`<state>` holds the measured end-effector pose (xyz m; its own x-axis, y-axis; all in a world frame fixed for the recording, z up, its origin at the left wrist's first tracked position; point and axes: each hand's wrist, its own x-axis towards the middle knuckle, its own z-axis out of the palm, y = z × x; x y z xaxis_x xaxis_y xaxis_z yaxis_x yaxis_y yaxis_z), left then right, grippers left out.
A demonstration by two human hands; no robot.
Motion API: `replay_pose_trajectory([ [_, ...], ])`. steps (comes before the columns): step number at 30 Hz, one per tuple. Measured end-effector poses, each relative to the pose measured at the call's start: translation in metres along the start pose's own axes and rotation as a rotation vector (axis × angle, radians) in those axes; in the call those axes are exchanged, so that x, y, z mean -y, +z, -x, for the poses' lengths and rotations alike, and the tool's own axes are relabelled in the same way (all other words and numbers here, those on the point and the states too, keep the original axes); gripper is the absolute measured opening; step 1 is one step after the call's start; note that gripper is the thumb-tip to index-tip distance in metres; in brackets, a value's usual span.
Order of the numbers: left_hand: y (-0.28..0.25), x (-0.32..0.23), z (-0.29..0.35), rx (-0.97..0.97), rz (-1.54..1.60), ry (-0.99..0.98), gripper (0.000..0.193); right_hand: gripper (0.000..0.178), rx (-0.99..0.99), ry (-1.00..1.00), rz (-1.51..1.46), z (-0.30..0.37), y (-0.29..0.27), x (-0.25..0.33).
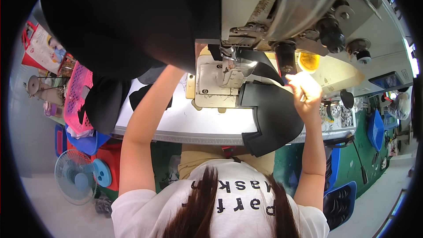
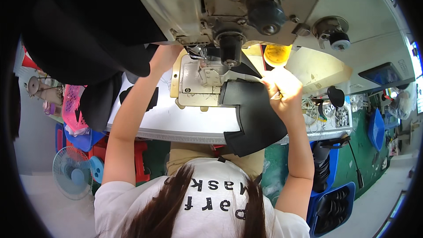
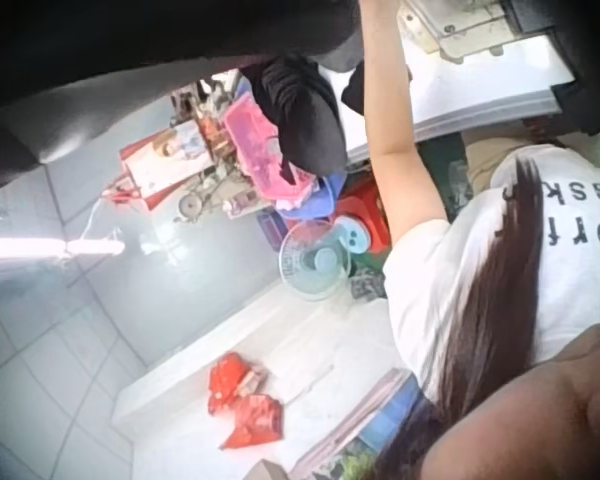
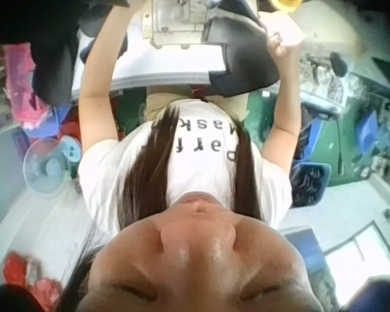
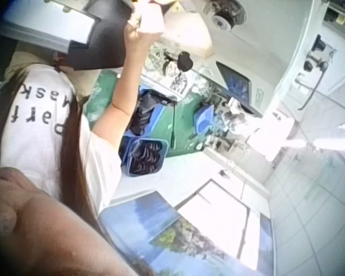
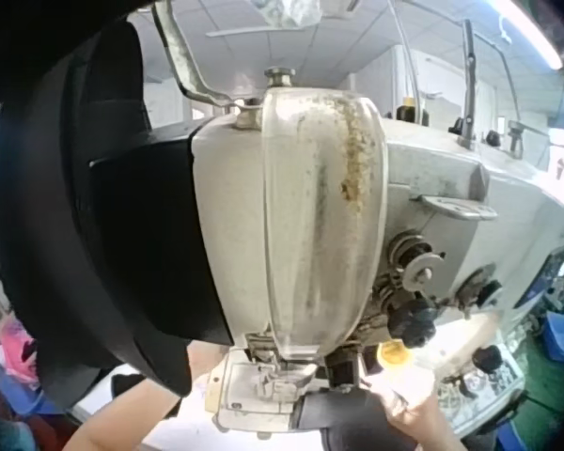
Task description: The person cuts and arranges fabric pieces using snips, adjusts settings on a sewing machine's touchscreen, and stitches the fabric pieces together using the sewing machine while trimming threads with snips.
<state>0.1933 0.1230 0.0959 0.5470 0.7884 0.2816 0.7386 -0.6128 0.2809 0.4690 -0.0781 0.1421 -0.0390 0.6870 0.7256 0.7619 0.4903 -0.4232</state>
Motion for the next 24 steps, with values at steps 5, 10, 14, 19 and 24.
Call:
replay_pose_trajectory([
  [5,-0.001,0.010,-0.008,-0.014,0.381,-0.063,0.033,0.003,0.330,0.169,0.034,0.031,0.030,-0.026],
  [10,-0.060,0.026,0.000,-0.130,1.172,-0.241,0.035,0.018,0.368,0.168,0.017,0.039,0.066,-0.046],
  [14,-0.147,0.057,0.015,-0.283,1.372,-0.217,0.038,0.023,0.410,0.139,0.115,0.053,0.077,-0.057],
  [19,-0.327,0.083,0.056,-0.622,1.059,-0.095,0.042,0.019,0.300,-0.019,0.241,0.060,0.077,-0.041],
  [24,-0.445,0.001,0.054,-0.444,0.669,0.220,0.032,0.019,0.264,-0.084,0.367,0.060,0.079,-0.040],
])
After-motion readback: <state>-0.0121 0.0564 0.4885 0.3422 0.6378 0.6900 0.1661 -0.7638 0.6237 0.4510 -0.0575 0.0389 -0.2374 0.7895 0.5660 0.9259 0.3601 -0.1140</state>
